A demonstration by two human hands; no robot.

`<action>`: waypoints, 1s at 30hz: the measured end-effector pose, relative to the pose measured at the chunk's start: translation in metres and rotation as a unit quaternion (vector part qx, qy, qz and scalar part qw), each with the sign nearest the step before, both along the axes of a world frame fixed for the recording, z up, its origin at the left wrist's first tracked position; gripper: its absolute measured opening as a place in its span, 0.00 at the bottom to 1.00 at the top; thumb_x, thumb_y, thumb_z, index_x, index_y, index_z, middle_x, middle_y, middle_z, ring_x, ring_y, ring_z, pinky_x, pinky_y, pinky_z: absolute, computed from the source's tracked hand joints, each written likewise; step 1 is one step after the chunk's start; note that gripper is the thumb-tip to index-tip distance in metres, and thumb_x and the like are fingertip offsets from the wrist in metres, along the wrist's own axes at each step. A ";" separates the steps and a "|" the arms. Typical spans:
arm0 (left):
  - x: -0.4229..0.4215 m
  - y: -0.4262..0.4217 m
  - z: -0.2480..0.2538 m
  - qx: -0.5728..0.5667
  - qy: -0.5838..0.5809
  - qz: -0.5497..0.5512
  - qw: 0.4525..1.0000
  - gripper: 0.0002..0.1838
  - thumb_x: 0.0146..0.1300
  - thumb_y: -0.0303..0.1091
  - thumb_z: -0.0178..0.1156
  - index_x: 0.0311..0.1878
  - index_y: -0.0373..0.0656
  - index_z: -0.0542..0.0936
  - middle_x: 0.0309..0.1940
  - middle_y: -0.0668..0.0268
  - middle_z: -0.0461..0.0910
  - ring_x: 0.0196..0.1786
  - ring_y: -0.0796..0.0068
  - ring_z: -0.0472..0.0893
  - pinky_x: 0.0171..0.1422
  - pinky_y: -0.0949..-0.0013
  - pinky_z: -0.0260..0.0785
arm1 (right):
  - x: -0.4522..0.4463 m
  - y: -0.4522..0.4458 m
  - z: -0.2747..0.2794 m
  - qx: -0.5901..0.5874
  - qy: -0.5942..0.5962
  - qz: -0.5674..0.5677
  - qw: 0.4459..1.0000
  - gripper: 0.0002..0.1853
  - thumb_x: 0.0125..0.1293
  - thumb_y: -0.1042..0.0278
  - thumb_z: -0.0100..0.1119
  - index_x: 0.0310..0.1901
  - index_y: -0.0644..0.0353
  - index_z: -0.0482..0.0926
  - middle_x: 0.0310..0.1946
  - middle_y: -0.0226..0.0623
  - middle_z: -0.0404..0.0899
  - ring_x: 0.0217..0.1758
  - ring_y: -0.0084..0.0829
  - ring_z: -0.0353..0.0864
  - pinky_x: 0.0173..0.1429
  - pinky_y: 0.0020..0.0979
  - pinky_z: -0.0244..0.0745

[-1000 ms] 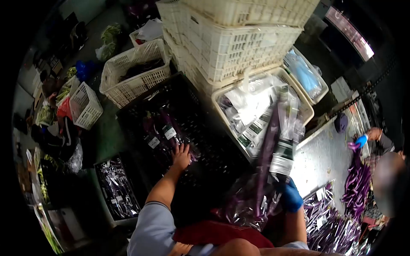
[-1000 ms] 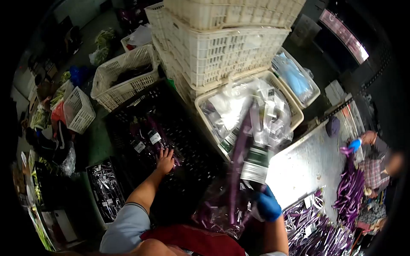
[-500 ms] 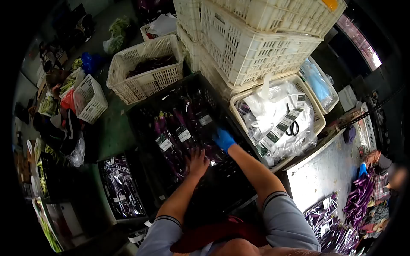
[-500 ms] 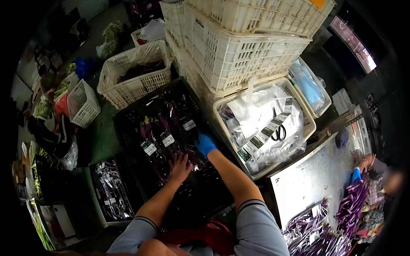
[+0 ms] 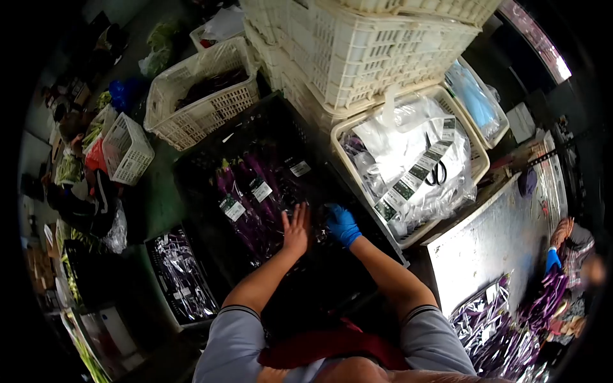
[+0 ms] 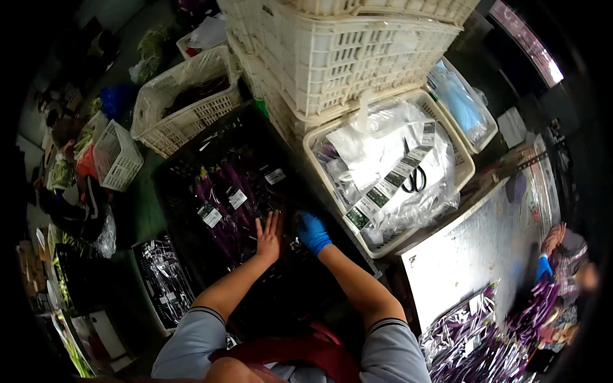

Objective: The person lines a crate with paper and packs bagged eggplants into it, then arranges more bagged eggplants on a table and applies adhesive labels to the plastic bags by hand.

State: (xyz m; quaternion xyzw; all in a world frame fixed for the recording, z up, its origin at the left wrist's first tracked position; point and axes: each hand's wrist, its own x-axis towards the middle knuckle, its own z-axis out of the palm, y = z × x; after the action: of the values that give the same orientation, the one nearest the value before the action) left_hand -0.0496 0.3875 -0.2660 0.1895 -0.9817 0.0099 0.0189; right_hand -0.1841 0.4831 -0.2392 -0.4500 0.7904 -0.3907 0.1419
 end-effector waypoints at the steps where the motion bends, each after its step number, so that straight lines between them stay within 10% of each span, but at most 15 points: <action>1: -0.010 0.004 0.017 0.086 -0.052 -0.021 0.995 0.39 0.48 0.45 0.60 0.62 0.39 0.58 0.67 0.53 0.41 0.70 0.55 0.40 0.67 0.43 0.29 | 0.002 0.001 0.008 -0.026 -0.002 0.008 1.000 0.15 0.49 0.76 0.54 0.42 0.60 0.75 0.37 0.46 0.76 0.39 0.45 0.75 0.46 0.37 0.70; 3: -0.038 0.005 0.061 0.103 -0.229 -0.072 0.965 0.29 0.53 0.42 0.54 0.60 0.47 0.64 0.67 0.49 0.42 0.70 0.54 0.43 0.67 0.43 0.31 | 0.008 0.010 0.008 0.057 -0.035 0.122 0.990 0.09 0.50 0.73 0.54 0.35 0.60 0.76 0.33 0.48 0.75 0.36 0.46 0.75 0.41 0.38 0.71; 4: -0.033 0.005 -0.002 0.042 0.062 -0.100 0.992 0.42 0.30 0.46 0.69 0.56 0.52 0.68 0.66 0.49 0.45 0.68 0.53 0.50 0.66 0.41 0.38 | 0.018 0.018 0.010 0.016 0.005 0.123 0.992 0.08 0.51 0.71 0.54 0.34 0.61 0.76 0.33 0.48 0.75 0.36 0.46 0.75 0.40 0.38 0.71; 6: -0.027 0.002 -0.020 0.058 0.121 -0.136 0.982 0.30 0.27 0.40 0.69 0.42 0.52 0.74 0.58 0.53 0.61 0.61 0.51 0.60 0.63 0.41 0.47 | 0.029 0.038 0.048 0.042 -0.091 0.125 0.987 0.09 0.51 0.69 0.54 0.35 0.60 0.76 0.33 0.48 0.75 0.37 0.47 0.75 0.41 0.38 0.71; 8: -0.033 0.008 -0.003 0.213 0.086 -0.071 0.971 0.17 0.42 0.37 0.59 0.40 0.49 0.73 0.50 0.59 0.68 0.54 0.57 0.67 0.61 0.46 0.53 | 0.041 0.055 0.065 0.041 -0.112 0.097 0.988 0.10 0.51 0.68 0.53 0.36 0.59 0.76 0.33 0.48 0.75 0.36 0.47 0.75 0.40 0.38 0.71; 9: -0.028 0.015 -0.011 0.070 0.211 -0.180 0.958 0.15 0.49 0.38 0.53 0.42 0.47 0.73 0.50 0.59 0.69 0.54 0.58 0.68 0.61 0.47 0.52 | 0.046 0.059 0.069 0.056 -0.119 0.089 0.987 0.10 0.51 0.68 0.54 0.36 0.59 0.75 0.32 0.48 0.75 0.35 0.48 0.74 0.39 0.39 0.71; 12: -0.043 0.010 0.022 0.034 -0.035 -0.279 0.959 0.24 0.56 0.38 0.46 0.58 0.49 0.67 0.62 0.60 0.60 0.65 0.59 0.57 0.69 0.48 0.37 | 0.066 0.076 0.084 -0.014 -0.085 0.095 0.992 0.11 0.50 0.69 0.54 0.36 0.60 0.75 0.29 0.49 0.74 0.34 0.49 0.74 0.38 0.39 0.71; 16: -0.055 -0.010 -0.008 0.049 -0.095 -0.220 0.970 0.26 0.47 0.29 0.50 0.54 0.42 0.71 0.59 0.57 0.63 0.65 0.60 0.55 0.70 0.49 0.32 | 0.073 0.156 0.129 -0.064 -0.109 -0.005 0.992 0.16 0.52 0.69 0.54 0.45 0.61 0.73 0.38 0.47 0.74 0.40 0.46 0.74 0.45 0.36 0.71; 20: -0.048 -0.004 0.027 0.252 0.013 -0.096 0.963 0.20 0.50 0.22 0.49 0.49 0.38 0.73 0.47 0.55 0.74 0.51 0.55 0.72 0.58 0.57 0.61 | 0.054 0.304 0.203 -0.067 -0.065 -0.229 0.969 0.13 0.55 0.71 0.51 0.43 0.62 0.73 0.36 0.43 0.75 0.39 0.40 0.75 0.46 0.34 0.71; 25: -0.072 0.094 0.189 0.383 0.283 -0.089 0.875 0.12 0.64 0.26 0.45 0.48 0.34 0.72 0.41 0.56 0.75 0.43 0.68 0.76 0.50 0.70 0.67 | 0.053 0.519 0.165 0.042 0.213 -0.613 0.760 0.09 0.51 0.73 0.55 0.36 0.62 0.74 0.32 0.42 0.75 0.33 0.43 0.75 0.39 0.34 0.71; 30: -0.150 0.290 0.203 0.731 -0.016 -0.097 0.676 0.16 0.57 0.31 0.54 0.47 0.34 0.72 0.40 0.60 0.75 0.43 0.70 0.76 0.44 0.72 0.70 | 0.096 0.622 0.150 0.241 0.170 -0.764 0.574 0.21 0.49 0.64 0.56 0.45 0.63 0.69 0.35 0.48 0.74 0.40 0.47 0.73 0.47 0.39 0.68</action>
State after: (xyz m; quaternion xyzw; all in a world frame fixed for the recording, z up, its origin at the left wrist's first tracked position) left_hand -0.1994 0.6773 -0.0635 0.0467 -0.6892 -0.7092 -0.1409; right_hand -0.0879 1.1048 -0.0888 0.3135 0.9158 -0.0658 -0.2425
